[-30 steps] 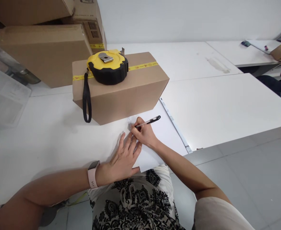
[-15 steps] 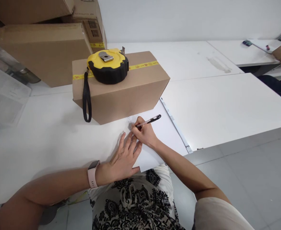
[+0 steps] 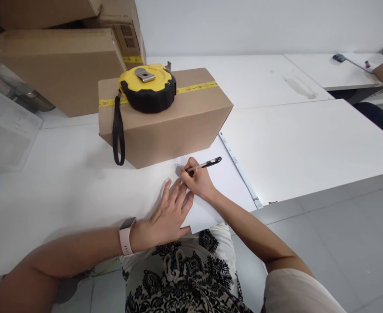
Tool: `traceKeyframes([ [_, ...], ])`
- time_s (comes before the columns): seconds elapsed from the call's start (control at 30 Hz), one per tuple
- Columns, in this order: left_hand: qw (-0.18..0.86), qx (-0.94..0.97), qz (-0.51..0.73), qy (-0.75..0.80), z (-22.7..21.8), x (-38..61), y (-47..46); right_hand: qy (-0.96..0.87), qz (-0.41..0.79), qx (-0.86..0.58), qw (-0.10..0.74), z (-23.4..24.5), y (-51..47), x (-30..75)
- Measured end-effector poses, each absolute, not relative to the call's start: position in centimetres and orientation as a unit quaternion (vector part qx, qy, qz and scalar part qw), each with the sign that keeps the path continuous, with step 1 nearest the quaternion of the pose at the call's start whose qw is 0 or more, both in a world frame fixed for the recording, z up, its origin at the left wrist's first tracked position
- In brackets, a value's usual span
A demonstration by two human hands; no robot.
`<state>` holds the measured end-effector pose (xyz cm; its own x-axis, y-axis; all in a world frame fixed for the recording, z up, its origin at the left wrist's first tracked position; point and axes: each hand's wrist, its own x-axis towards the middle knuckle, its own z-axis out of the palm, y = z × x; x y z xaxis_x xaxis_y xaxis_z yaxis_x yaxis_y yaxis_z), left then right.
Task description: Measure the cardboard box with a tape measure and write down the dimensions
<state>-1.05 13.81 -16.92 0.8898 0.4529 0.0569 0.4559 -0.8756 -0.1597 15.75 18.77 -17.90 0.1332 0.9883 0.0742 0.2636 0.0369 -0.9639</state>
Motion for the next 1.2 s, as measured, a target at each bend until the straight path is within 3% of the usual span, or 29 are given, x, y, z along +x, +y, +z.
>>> traceKeyframes([
  [1.2, 0.08, -0.968, -0.004, -0.236, -16.83, -1.09, 13.77, -0.529, 0.372, -0.599, 0.472, -17.63, 18.76, 15.81],
])
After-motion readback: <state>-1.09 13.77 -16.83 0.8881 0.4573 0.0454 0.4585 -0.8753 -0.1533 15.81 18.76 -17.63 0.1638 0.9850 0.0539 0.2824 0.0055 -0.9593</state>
